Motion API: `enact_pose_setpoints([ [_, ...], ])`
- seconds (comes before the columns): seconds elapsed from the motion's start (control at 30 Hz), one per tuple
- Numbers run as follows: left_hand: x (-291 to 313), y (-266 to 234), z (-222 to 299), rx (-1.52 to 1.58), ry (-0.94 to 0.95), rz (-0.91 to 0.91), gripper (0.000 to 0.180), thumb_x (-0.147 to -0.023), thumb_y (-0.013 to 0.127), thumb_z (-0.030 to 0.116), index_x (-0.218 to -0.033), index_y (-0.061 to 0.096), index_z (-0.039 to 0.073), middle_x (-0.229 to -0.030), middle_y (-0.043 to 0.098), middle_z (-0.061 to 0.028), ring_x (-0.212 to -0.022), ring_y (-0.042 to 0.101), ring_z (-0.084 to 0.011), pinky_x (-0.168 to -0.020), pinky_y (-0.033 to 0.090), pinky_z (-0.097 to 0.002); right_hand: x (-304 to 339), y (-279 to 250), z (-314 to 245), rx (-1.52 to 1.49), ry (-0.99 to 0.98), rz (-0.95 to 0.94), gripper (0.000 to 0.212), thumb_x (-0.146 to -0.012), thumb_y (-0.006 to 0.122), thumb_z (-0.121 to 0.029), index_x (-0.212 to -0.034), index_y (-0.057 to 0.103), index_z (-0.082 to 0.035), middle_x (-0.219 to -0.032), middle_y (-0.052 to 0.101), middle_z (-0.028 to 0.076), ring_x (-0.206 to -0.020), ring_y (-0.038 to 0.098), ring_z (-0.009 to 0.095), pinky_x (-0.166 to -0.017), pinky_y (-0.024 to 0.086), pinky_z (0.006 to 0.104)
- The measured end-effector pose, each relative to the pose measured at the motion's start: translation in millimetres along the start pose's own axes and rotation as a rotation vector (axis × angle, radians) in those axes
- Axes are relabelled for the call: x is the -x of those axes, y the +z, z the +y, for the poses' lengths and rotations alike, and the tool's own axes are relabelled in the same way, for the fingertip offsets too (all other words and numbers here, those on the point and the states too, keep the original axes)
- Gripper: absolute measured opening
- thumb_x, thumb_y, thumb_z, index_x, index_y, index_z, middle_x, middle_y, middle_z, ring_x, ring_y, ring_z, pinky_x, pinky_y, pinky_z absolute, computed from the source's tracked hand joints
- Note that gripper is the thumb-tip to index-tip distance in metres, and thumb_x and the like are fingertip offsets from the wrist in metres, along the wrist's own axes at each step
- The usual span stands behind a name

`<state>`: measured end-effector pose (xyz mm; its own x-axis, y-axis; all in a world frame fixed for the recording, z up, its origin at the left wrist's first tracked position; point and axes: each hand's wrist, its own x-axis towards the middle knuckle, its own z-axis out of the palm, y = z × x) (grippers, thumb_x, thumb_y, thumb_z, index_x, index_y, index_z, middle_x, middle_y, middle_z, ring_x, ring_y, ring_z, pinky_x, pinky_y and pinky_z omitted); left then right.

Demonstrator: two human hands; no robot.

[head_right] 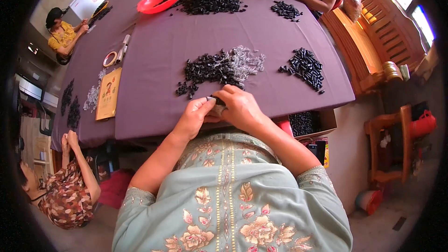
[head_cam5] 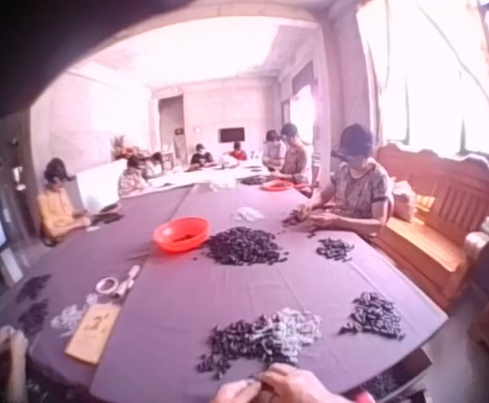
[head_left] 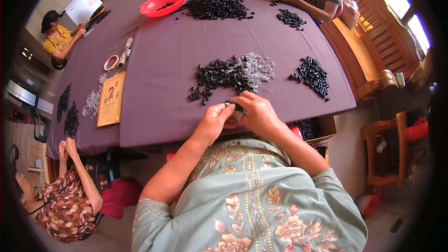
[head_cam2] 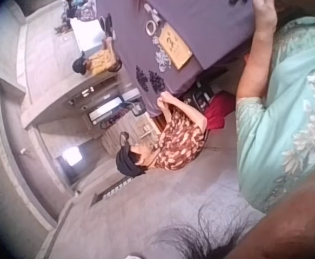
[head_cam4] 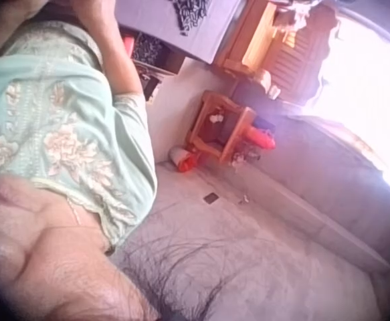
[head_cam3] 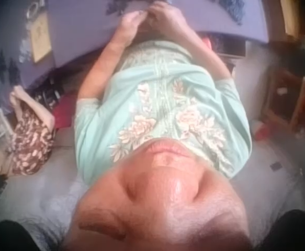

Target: The person sorts small black and clear plastic items by hand, then packages them into a small plastic bag.

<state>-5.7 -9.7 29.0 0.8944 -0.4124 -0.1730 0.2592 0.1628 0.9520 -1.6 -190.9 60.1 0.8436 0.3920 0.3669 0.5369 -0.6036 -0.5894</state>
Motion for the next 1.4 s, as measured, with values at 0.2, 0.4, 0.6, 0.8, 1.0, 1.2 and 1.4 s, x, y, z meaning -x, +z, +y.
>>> enact_pose_setpoints([
  [0.2,10,-28,8,-0.082,0.113,0.247,0.029,-0.103,0.052,0.028,-0.107,0.065,0.003,-0.093,0.070,-0.0061,-0.074,0.063,-0.0101,-0.065,0.052,-0.0235,8,-50,38,-0.013,0.284,0.146,0.026,-0.076,0.067,-0.002,-0.103,0.066,-0.003,-0.090,0.062,0.013,-0.079,0.063,0.032,-0.071,0.052,0.0362],
  [0.4,-6,-20,18,-0.367,0.221,0.327,0.021,-0.100,0.057,0.021,-0.105,0.068,0.004,-0.090,0.070,-0.0010,-0.070,0.058,-0.0052,-0.063,0.048,-0.0212,34,-55,91,0.182,0.228,0.187,0.021,-0.078,0.066,-0.008,-0.099,0.064,-0.001,-0.091,0.061,0.015,-0.081,0.064,0.033,-0.072,0.051,0.0402],
  [0.6,-66,-8,32,-1.148,0.815,0.291,0.011,-0.085,0.063,0.006,-0.095,0.064,0.001,-0.102,0.062,-0.0098,-0.090,0.063,-0.0310,-0.076,0.052,-0.0395,36,-62,104,0.349,0.371,0.352,0.028,-0.076,0.066,-0.009,-0.105,0.066,-0.005,-0.094,0.064,0.013,-0.086,0.065,0.033,-0.075,0.051,0.0398],
  [0.8,-78,-19,25,-1.439,0.737,0.278,0.011,-0.080,0.069,0.009,-0.087,0.061,0.006,-0.093,0.059,-0.0100,-0.092,0.062,-0.0295,-0.077,0.053,-0.0400,37,-68,104,0.333,0.534,0.340,0.060,-0.072,0.070,-0.003,-0.130,0.056,-0.012,-0.085,0.058,0.007,-0.077,0.062,0.026,-0.072,0.051,0.0378],
  [1.0,-58,-31,25,-1.299,0.640,0.328,0.012,-0.081,0.068,0.008,-0.090,0.060,0.002,-0.092,0.059,-0.0133,-0.084,0.062,-0.0343,-0.073,0.051,-0.0436,29,-48,70,0.221,0.309,0.317,0.024,-0.078,0.071,-0.006,-0.101,0.064,-0.006,-0.092,0.060,0.012,-0.083,0.065,0.030,-0.073,0.052,0.0392],
  [1.2,-35,-34,20,-1.168,0.609,0.409,0.013,-0.083,0.068,0.008,-0.091,0.061,0.002,-0.096,0.060,-0.0139,-0.083,0.062,-0.0363,-0.070,0.051,-0.0440,4,-12,42,0.132,0.109,0.045,0.038,-0.071,0.062,0.003,-0.109,0.063,-0.006,-0.095,0.058,0.015,-0.090,0.061,0.037,-0.081,0.051,0.0429],
  [1.4,-16,-31,10,-1.316,0.676,0.391,0.012,-0.081,0.068,0.005,-0.091,0.062,0.001,-0.100,0.060,-0.0114,-0.093,0.061,-0.0309,-0.081,0.051,-0.0400,-10,10,39,-0.256,0.179,0.161,0.036,-0.075,0.062,0.008,-0.109,0.065,-0.005,-0.096,0.062,0.013,-0.086,0.063,0.030,-0.076,0.052,0.0362],
])
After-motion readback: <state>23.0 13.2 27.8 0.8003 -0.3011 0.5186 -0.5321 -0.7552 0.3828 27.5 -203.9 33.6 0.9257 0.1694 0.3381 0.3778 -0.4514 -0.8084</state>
